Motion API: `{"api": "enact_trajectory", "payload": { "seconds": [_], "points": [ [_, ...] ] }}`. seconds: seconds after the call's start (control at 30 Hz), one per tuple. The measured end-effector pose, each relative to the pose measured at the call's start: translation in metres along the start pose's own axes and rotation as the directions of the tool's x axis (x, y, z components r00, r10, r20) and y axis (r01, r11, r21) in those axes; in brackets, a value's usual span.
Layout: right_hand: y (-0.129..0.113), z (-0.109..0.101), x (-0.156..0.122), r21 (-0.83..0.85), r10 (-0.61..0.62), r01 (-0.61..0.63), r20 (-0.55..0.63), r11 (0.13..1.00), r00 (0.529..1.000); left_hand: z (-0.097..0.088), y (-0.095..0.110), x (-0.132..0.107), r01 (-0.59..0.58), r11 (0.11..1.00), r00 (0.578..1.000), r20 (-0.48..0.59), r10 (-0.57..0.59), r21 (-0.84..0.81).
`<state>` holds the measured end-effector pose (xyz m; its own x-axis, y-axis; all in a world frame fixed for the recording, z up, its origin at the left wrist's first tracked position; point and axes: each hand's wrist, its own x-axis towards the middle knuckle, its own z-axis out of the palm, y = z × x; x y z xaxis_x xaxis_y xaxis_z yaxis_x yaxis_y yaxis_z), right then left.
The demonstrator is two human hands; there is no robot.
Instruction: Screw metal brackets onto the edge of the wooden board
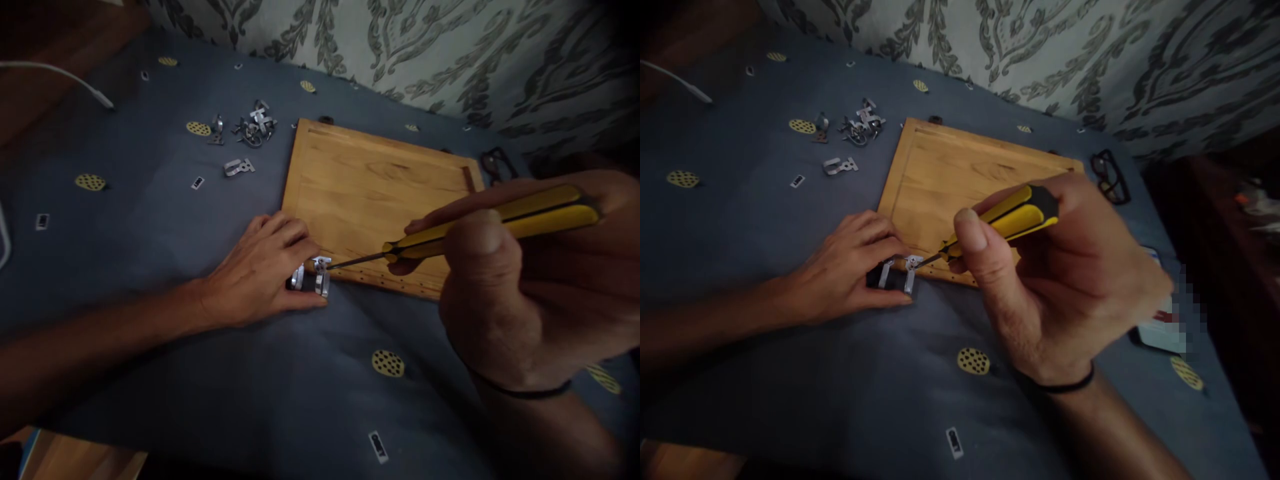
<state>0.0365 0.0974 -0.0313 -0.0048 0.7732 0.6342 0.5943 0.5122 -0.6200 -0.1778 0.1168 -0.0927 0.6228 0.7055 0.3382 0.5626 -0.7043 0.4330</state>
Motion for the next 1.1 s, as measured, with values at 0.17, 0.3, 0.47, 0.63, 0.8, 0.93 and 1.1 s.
{"api": "enact_trajectory", "payload": {
  "seconds": [0.17,0.3,0.47,0.63,0.8,0.93,1.1],
  "points": [
    [-0.004,0.012,-0.003,-0.028,-0.029,0.028,-0.042,0.999,0.999,-0.002,-0.001,0.0,0.001,1.0,1.0,0.025,-0.001,0.001],
    [-0.002,0.011,0.0,-0.057,-0.059,0.059,-0.002,0.997,0.998,-0.001,-0.001,0.0,0.002,1.0,1.0,0.018,-0.002,0.003],
    [-0.007,0.008,0.003,0.012,-0.092,0.091,0.088,0.996,0.992,0.0,-0.002,0.0,-0.005,1.0,1.0,0.005,0.005,0.008],
    [-0.004,-0.012,0.018,0.073,-0.004,-0.023,0.352,0.997,0.936,-0.001,-0.001,0.0,0.0,1.0,1.0,0.015,-0.001,0.02],
    [0.002,-0.029,0.032,0.129,-0.083,0.015,0.539,0.992,0.838,-0.001,-0.001,0.0,0.002,1.0,1.0,0.015,-0.002,0.031],
    [0.001,-0.021,0.018,-0.09,-0.036,0.071,0.343,0.993,0.939,0.001,-0.001,0.0,-0.002,1.0,1.0,0.006,0.002,0.014],
    [-0.004,-0.003,-0.001,-0.222,-0.113,0.139,0.125,0.965,0.986,0.0,-0.001,0.0,0.008,1.0,1.0,0.022,-0.009,0.012]
  ]
}}
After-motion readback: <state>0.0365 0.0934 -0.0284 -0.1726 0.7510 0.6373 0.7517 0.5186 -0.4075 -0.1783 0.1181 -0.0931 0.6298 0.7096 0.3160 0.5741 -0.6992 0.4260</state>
